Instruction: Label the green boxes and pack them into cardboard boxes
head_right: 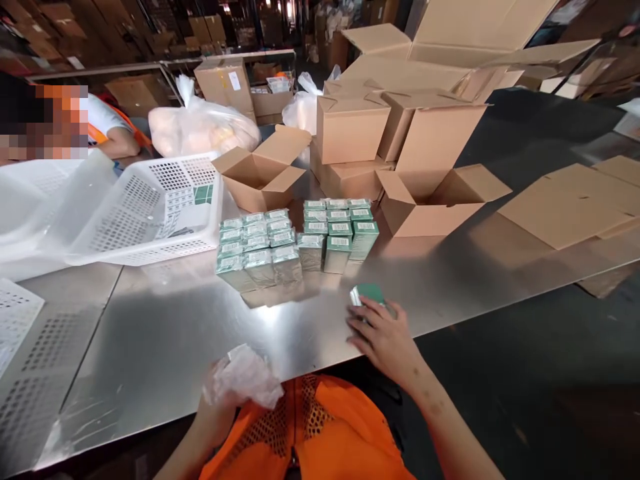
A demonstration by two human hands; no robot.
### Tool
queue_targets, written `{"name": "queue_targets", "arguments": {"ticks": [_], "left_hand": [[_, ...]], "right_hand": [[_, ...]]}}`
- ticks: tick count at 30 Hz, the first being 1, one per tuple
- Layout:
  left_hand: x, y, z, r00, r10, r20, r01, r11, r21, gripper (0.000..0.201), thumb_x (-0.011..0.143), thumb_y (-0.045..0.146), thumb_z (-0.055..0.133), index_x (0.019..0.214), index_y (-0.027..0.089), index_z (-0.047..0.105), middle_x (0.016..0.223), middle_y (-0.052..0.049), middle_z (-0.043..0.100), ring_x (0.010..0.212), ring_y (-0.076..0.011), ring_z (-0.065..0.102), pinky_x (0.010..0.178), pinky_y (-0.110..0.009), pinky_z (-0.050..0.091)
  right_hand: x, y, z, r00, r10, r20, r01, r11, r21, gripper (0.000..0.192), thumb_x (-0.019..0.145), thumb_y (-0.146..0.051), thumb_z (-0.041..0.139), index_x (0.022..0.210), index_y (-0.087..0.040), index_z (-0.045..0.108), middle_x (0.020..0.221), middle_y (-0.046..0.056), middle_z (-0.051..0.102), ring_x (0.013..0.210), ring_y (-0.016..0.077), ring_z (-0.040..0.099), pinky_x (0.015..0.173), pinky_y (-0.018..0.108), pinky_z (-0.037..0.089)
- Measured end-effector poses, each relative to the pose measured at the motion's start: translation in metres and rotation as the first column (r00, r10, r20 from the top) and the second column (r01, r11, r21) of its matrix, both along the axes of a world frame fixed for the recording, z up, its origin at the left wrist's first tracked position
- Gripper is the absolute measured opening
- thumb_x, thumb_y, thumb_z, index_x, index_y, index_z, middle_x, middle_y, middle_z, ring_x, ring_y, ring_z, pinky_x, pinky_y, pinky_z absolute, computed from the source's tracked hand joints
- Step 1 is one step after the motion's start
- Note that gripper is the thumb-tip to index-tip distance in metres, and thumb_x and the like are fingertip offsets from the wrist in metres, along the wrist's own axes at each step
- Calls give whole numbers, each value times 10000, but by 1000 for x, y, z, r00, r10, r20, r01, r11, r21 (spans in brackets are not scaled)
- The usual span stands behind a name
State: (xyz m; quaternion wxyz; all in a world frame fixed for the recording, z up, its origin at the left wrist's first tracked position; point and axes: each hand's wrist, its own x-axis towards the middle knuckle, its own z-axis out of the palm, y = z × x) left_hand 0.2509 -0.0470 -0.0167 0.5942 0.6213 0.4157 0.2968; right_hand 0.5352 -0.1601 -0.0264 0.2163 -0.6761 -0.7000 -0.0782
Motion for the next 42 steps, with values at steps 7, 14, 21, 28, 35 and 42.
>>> {"name": "queue_targets", "arguments": {"ticks": [7, 14, 21, 28, 35, 42], "left_hand": [[6, 5, 0, 984, 169, 55, -171, 985, 37, 149, 749, 285, 699, 814, 203, 592, 788, -21, 644, 675, -161, 632, 562, -237, 490], [-9, -2, -12, 971, 238, 38, -229, 961, -157, 216, 738, 247, 649, 948, 206, 622, 836, -18, 717, 505, -134, 620, 480, -257, 498], [-20, 5, -29, 967, 254, -1, -249, 946, -209, 128, 717, 245, 651, 831, 188, 637, 713, -18, 703, 590, -170, 644, 572, -282, 520], [-18, 7, -37, 968, 249, 15, -246, 962, -121, 107, 698, 182, 627, 796, 184, 669, 765, -30, 722, 703, -185, 678, 650, -278, 508], [-18, 11, -39, 987, 159, -30, -161, 983, -83, 104, 721, 180, 626, 809, 186, 681, 767, -32, 723, 739, -196, 684, 690, -286, 523], [-17, 10, -38, 989, 139, -55, -143, 986, -84, 73, 733, 193, 636, 795, 191, 675, 749, -26, 715, 730, -197, 679, 662, -282, 523]], "right_hand": [[-26, 111, 56, 998, 53, -28, -45, 971, 233, 362, 927, -354, 668, 1271, -241, 652, 1212, 116, 694, 1239, 333, 564, 981, 507, 409], [-32, 196, 63, 891, 218, -399, -140, 966, 216, 178, 959, -343, 591, 834, -237, 661, 1032, 65, 753, 1136, 270, 632, 971, 465, 455], [-39, 201, 59, 955, 83, -286, -31, 983, 183, 364, 1030, -488, 332, 864, -239, 539, 840, 67, 702, 776, 221, 654, 721, 337, 492], [-38, 206, 77, 985, -45, -167, 100, 936, 339, 553, 1033, -557, 193, 962, -214, 620, 878, 117, 661, 803, 256, 628, 745, 387, 486], [-55, 204, 72, 947, 312, -74, -305, 948, 92, 312, 945, -501, 589, 978, -254, 776, 938, 69, 643, 839, 213, 601, 693, 334, 469], [-58, 210, 61, 955, 268, -130, -243, 953, 183, 283, 991, -381, 526, 836, -220, 700, 922, 69, 665, 883, 220, 597, 773, 342, 469]]}}
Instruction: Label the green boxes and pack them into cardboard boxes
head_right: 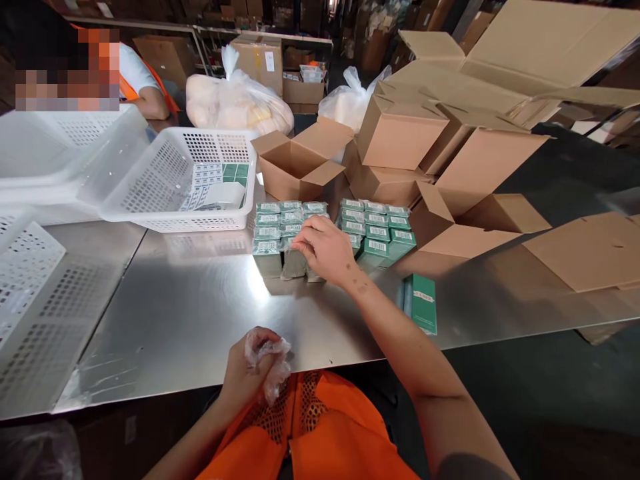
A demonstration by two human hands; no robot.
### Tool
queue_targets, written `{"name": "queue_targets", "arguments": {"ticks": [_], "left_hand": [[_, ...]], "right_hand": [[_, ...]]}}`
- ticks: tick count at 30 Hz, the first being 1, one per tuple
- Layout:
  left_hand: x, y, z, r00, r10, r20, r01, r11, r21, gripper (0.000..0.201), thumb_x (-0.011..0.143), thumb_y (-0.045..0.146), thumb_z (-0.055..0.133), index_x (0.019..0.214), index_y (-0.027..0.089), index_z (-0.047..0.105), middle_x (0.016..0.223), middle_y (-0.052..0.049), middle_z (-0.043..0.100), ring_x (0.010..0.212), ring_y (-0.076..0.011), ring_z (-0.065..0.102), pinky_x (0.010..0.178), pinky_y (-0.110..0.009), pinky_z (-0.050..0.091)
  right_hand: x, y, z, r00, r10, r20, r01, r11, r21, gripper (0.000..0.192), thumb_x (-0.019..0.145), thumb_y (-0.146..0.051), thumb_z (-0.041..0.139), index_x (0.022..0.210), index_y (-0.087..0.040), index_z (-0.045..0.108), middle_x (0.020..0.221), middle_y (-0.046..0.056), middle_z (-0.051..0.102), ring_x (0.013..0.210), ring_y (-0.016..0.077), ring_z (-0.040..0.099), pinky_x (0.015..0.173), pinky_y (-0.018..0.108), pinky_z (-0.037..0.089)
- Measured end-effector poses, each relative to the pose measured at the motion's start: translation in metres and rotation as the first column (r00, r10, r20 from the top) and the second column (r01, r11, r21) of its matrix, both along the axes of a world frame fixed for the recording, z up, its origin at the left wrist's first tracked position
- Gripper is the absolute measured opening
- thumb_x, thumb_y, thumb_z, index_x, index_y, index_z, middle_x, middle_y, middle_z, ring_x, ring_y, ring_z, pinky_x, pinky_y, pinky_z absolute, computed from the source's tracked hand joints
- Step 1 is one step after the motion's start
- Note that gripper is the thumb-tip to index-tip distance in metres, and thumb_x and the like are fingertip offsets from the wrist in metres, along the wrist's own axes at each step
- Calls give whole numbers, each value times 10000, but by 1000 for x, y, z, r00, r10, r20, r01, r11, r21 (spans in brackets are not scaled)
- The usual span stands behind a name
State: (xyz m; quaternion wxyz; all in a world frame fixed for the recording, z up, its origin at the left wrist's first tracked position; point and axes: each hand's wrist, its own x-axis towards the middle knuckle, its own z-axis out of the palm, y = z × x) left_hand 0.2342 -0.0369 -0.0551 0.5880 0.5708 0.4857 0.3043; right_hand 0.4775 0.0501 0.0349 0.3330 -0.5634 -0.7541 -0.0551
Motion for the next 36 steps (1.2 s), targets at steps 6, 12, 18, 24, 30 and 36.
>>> {"name": "queue_targets", "arguments": {"ticks": [6, 12, 18, 24, 30, 36], "left_hand": [[14, 11, 10, 998, -42, 40, 41, 999, 26, 146, 707, 141, 578, 797, 196, 678, 787, -32, 720, 753, -192, 677, 699, -291, 520], [32, 27, 12, 995, -73, 69, 71, 997, 29, 210, 648, 95, 547, 771, 203, 678, 780, -25, 723, 758, -194, 670, 712, -294, 516], [40, 35, 15, 994, -59, 92, 61, 998, -21, 207, 625, 96, 547, 750, 207, 671, 760, -18, 716, 743, -189, 663, 704, -285, 515], [38, 34, 11, 996, -53, 77, 56, 998, -30, 196, 631, 112, 537, 757, 201, 657, 756, -11, 710, 732, -182, 647, 692, -283, 495], [36, 32, 9, 994, -46, 103, 48, 999, -18, 197, 621, 115, 543, 753, 209, 654, 773, -19, 705, 757, -193, 644, 727, -302, 495], [36, 34, 14, 986, 31, 162, -12, 993, -114, 180, 601, 132, 557, 735, 199, 655, 745, -10, 691, 724, -172, 630, 686, -269, 486]], "right_hand": [[-4, 2, 6, 983, -44, 177, 48, 999, -18, 283, 1021, -273, 397, 822, -212, 589, 790, 65, 653, 787, 231, 570, 746, 342, 415], [-4, 8, 17, 972, 58, 226, -40, 996, -83, 284, 1013, -228, 316, 814, -215, 518, 767, 73, 568, 732, 238, 481, 699, 356, 385], [-9, 9, 47, 991, 121, 55, -117, 991, -62, 381, 1023, -469, 424, 729, -226, 431, 839, 46, 494, 718, 178, 482, 673, 308, 441], [-41, 11, 25, 987, 88, 134, -60, 978, -198, 179, 961, -370, 595, 966, -223, 697, 1016, 60, 624, 808, 189, 595, 584, 299, 398], [-48, 13, 7, 998, 30, 59, -25, 995, -94, 206, 974, -249, 550, 830, -202, 689, 966, 53, 698, 876, 203, 624, 642, 309, 418], [-49, 15, 12, 987, 2, 161, 4, 999, -40, 251, 979, -127, 409, 843, -205, 605, 836, 38, 708, 816, 197, 601, 634, 300, 375]]}}
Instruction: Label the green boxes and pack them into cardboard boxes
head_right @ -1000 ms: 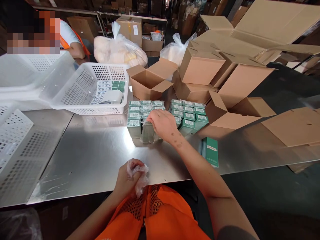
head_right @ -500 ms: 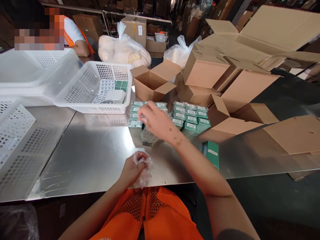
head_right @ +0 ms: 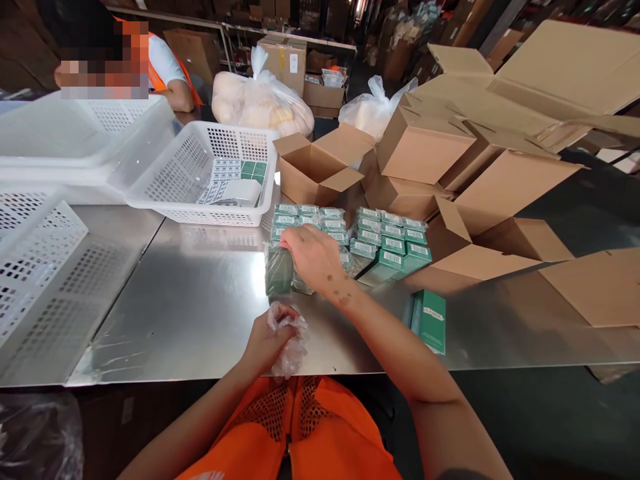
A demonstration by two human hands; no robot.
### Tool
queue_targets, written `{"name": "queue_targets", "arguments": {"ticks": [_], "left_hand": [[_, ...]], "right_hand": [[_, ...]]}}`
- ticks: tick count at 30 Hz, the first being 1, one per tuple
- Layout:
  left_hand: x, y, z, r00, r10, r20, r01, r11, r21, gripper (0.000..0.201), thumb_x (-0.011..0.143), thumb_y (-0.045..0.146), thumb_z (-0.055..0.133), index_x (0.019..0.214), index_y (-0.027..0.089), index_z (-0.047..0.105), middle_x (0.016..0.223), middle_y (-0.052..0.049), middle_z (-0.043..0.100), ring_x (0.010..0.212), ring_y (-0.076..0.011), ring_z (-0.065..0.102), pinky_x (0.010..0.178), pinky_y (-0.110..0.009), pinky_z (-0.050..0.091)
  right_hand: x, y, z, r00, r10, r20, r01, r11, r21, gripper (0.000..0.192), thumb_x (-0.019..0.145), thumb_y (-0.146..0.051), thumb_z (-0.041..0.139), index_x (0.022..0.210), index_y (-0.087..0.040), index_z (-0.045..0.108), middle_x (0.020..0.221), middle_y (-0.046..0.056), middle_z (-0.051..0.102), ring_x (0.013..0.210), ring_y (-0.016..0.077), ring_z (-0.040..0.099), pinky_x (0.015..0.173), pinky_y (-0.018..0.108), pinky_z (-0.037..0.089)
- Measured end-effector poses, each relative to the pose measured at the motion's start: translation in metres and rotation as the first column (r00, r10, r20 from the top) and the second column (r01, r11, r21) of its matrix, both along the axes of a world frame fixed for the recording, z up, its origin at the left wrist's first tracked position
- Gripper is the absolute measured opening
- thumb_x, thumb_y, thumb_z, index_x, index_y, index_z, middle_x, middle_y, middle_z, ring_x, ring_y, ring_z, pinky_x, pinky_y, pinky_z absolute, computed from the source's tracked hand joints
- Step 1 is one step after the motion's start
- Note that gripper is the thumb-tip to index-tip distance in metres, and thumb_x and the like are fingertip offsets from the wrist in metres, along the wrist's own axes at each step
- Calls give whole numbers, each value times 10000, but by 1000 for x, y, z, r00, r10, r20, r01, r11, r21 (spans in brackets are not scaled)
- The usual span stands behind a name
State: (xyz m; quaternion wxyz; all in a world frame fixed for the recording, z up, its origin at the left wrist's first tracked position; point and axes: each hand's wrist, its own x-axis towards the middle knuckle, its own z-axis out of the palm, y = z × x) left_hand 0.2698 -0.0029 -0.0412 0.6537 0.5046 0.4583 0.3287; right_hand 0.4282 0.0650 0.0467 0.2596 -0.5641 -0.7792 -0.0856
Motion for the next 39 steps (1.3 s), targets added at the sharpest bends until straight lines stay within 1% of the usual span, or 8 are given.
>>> {"name": "queue_targets", "arguments": {"ticks": [8, 12, 16, 22, 26, 31, 36, 39], "left_hand": [[-8, 9, 6, 975, 141, 169, -99, 967, -236, 161, 619, 243, 646, 763, 190, 598, 614, 17, 639, 572, -146, 585, 571, -251, 471], [-16, 15, 9, 976, 178, 123, -158, 975, -158, 215, 672, 270, 666, 857, 191, 590, 673, 7, 656, 603, -157, 610, 595, -266, 492], [-19, 27, 10, 959, 278, -48, -274, 958, 84, 497, 696, 284, 713, 1164, 208, 561, 1048, -71, 697, 869, -223, 685, 788, -359, 548], [-9, 42, 5, 974, 180, -138, -140, 956, 258, 795, 731, 255, 721, 1462, 229, 410, 1539, -120, 465, 1434, -299, 420, 1180, -453, 330], [-1, 41, 3, 978, 88, -189, -40, 968, 247, 816, 771, 223, 674, 1520, 232, 350, 1524, -113, 490, 1416, -297, 450, 1160, -451, 363], [4, 45, 6, 944, 154, -293, -62, 952, 300, 732, 771, 213, 685, 1457, 231, 429, 1371, -132, 562, 1240, -313, 586, 1009, -441, 481], [0, 42, 11, 901, 178, -395, -74, 962, 263, 825, 746, 285, 757, 1486, 214, 398, 1384, -165, 506, 1161, -334, 618, 947, -457, 507], [-17, 32, 22, 899, 207, -386, -75, 941, 329, 866, 766, 315, 743, 1532, 243, 346, 1449, -166, 456, 1177, -324, 614, 926, -448, 525]], "right_hand": [[-2, 2, 8, 988, 142, -61, -149, 980, -133, 169, 956, -165, 339, 854, -205, 467, 783, 44, 559, 716, 187, 486, 604, 296, 329], [6, 11, 20, 962, 223, -157, -249, 952, -175, 297, 992, -433, 456, 796, -234, 357, 753, 6, 487, 652, 163, 428, 599, 294, 340], [12, 21, 37, 923, 314, -225, -339, 937, -85, 357, 1009, -328, 421, 691, -230, 291, 778, 14, 464, 668, 154, 460, 623, 296, 375], [15, 31, 48, 984, 31, -175, -52, 991, -121, 231, 926, -366, 614, 1099, -214, 631, 1012, 59, 578, 761, 182, 569, 641, 303, 429], [15, 37, 28, 999, -34, 10, 35, 950, -311, 134, 886, -329, 692, 934, -224, 759, 1022, 53, 657, 788, 190, 618, 644, 307, 410], [8, 34, 11, 990, -35, 137, 67, 970, -235, 256, 971, -174, 482, 870, -194, 715, 1029, 54, 678, 841, 195, 626, 603, 313, 378], [14, 29, 22, 988, -85, 125, 107, 978, -177, 255, 1023, -259, 408, 967, -203, 650, 1086, 69, 644, 858, 198, 628, 552, 303, 368], [24, 16, 45, 986, -142, -92, 148, 987, 64, 245, 1036, -335, 411, 1068, -230, 630, 1045, 55, 660, 873, 201, 633, 677, 315, 451]]}}
